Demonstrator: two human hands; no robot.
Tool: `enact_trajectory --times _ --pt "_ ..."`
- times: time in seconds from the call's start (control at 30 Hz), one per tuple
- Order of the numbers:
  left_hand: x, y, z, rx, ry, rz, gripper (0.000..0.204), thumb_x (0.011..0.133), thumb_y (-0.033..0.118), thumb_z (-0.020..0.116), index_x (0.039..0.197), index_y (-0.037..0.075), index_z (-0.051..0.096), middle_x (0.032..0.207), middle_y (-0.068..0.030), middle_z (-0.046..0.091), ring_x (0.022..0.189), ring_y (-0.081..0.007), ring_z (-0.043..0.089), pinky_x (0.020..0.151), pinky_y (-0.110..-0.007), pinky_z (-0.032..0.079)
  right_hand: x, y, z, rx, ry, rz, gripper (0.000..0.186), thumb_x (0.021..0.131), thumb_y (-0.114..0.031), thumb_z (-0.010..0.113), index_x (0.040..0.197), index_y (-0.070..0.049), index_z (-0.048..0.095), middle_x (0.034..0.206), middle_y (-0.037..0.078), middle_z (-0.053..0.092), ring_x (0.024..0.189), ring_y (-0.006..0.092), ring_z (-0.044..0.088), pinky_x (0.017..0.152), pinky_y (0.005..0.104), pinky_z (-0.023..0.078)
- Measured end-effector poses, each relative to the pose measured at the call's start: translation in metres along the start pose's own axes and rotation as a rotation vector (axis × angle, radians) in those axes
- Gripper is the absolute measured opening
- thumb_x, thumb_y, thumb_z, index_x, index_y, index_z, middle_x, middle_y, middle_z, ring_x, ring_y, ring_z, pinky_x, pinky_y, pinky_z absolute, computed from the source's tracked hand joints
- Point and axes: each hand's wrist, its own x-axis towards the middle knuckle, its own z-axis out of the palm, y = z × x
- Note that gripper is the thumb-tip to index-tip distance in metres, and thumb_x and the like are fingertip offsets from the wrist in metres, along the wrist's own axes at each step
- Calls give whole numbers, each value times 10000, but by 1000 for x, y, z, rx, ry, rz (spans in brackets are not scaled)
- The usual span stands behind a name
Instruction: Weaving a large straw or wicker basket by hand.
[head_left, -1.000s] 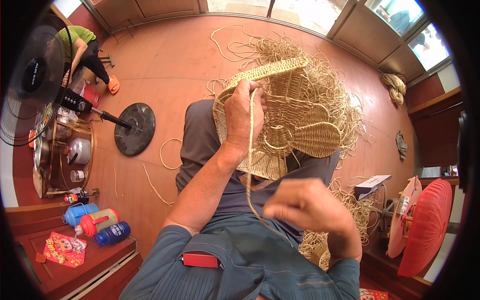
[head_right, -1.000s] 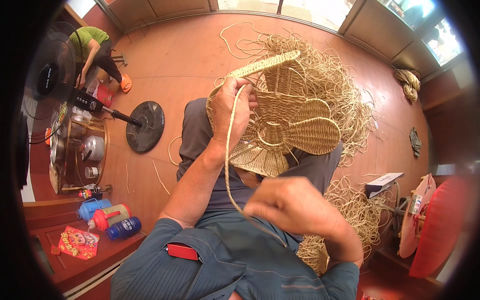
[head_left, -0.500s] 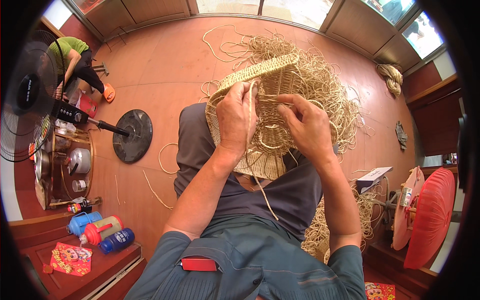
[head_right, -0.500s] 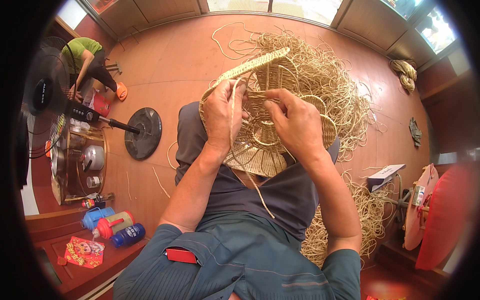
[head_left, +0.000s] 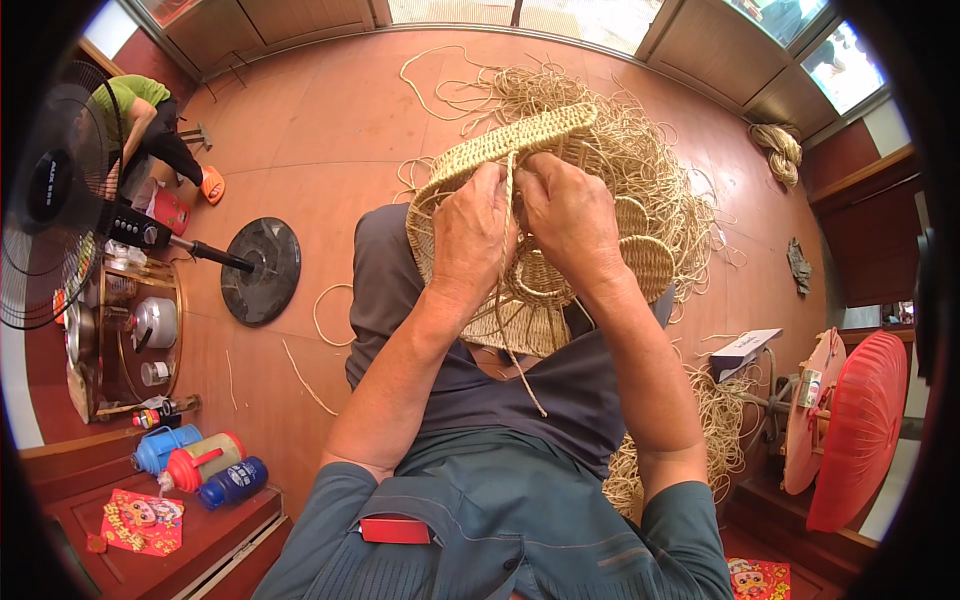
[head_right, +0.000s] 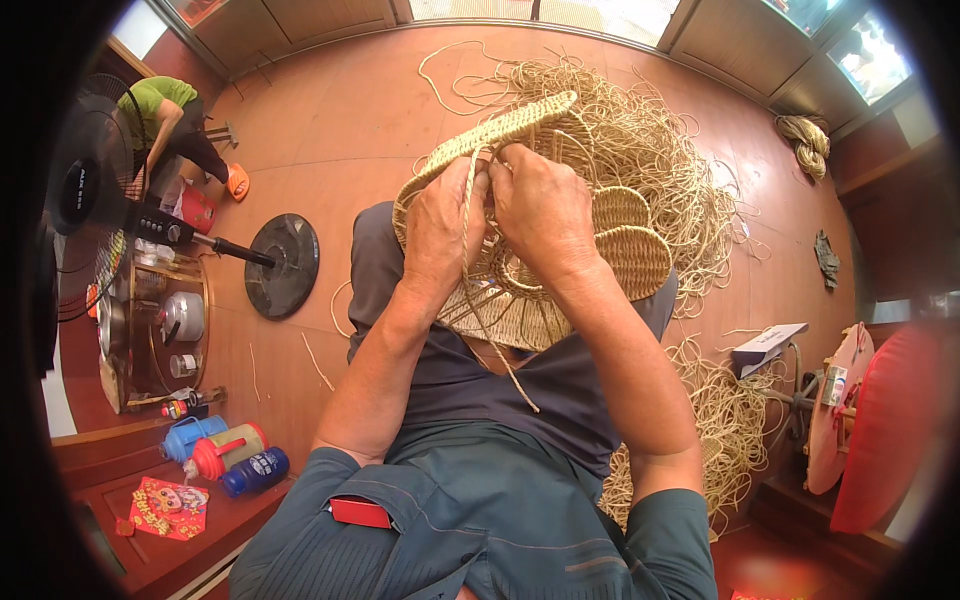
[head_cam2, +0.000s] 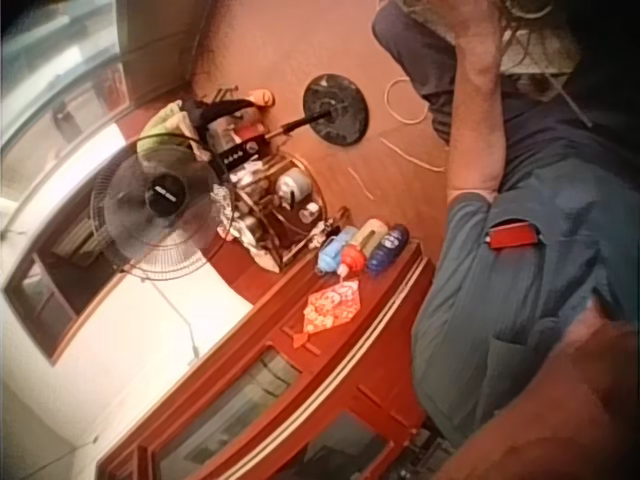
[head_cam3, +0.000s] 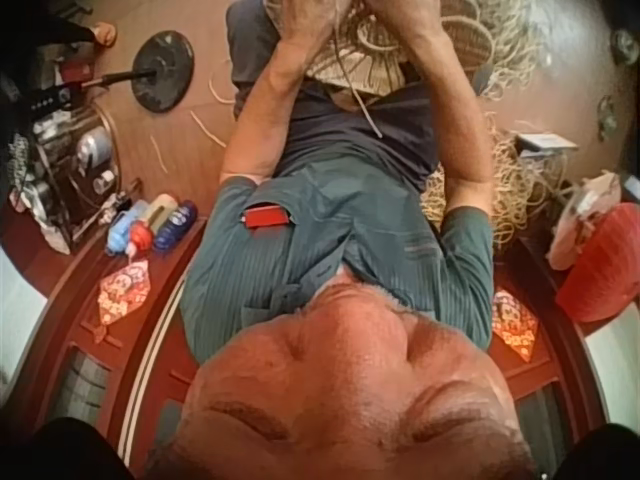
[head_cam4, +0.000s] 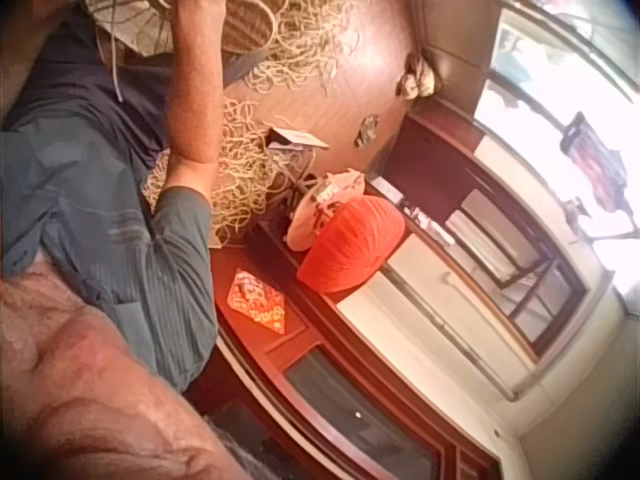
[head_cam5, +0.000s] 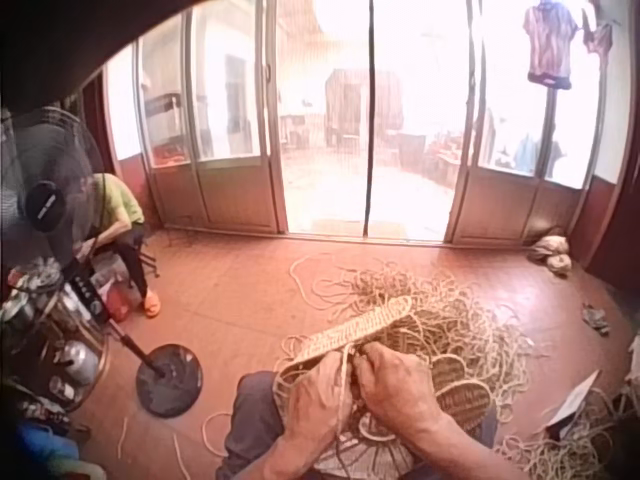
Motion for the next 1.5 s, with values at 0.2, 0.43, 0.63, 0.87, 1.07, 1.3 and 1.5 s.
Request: enact_trajectory --times 0.2,0.43,0.63,0.87,1.07,1.3,1.5 --pt "1 4 -7 -71 -36 -77 201 1109 167 614 1155 -7 704 937 -217 772 855 -416 766 762 -497 584 -13 0 12 236 121 38 200 1079 -221 668 1057 -36 739 876 224 772 820 450 768 735 545 601" --pt "-1 7 -9 -195 -24 -105 167 1087 123 637 1132 -20 708 898 -236 765 823 -431 767 721 -501 584 -38 -1 20 1032 48 310 190 1159 -218 605 1127 -51 689 758 -65 608 612 13 497 525 210 409" --pt "-5 3 -1 -138 29 -50 142 1038 71 705 1149 -18 711 951 -184 767 856 -370 766 764 -469 595 -63 42 -15 1133 -23 251 247 1209 -314 537 1066 -128 617 792 -75 504 604 15 425 495 190 357" --pt "-6 9 6 127 163 377 208 966 35 795 1164 47 736 1057 -118 717 1028 -307 711 897 -430 580 -75 86 -48 1114 6 250 284 1233 -313 481 1118 -103 634 826 -94 457 643 4 365 540 183 317" --pt "4 11 10 147 118 456 161 948 41 808 1093 82 749 1068 -88 758 1013 -289 717 898 -422 588 -74 92 -65 1265 120 227 290 1227 -337 496 1104 -107 623 831 -77 441 641 15 345 541 197 305" --pt "13 11 14 118 112 507 146 943 56 818 1065 94 746 972 -57 770 918 -264 731 841 -395 600 -61 109 -99 1253 404 223 297 1199 -339 571 1173 -61 672 863 -54 489 657 30 379 561 197 299" --pt "18 23 27 138 122 437 119 947 69 817 1032 87 735 911 -68 736 873 -268 714 806 -407 585 -30 52 -127 1070 472 25 281 1142 -257 690 1260 -16 774 979 20 728 679 25 455 575 214 354"
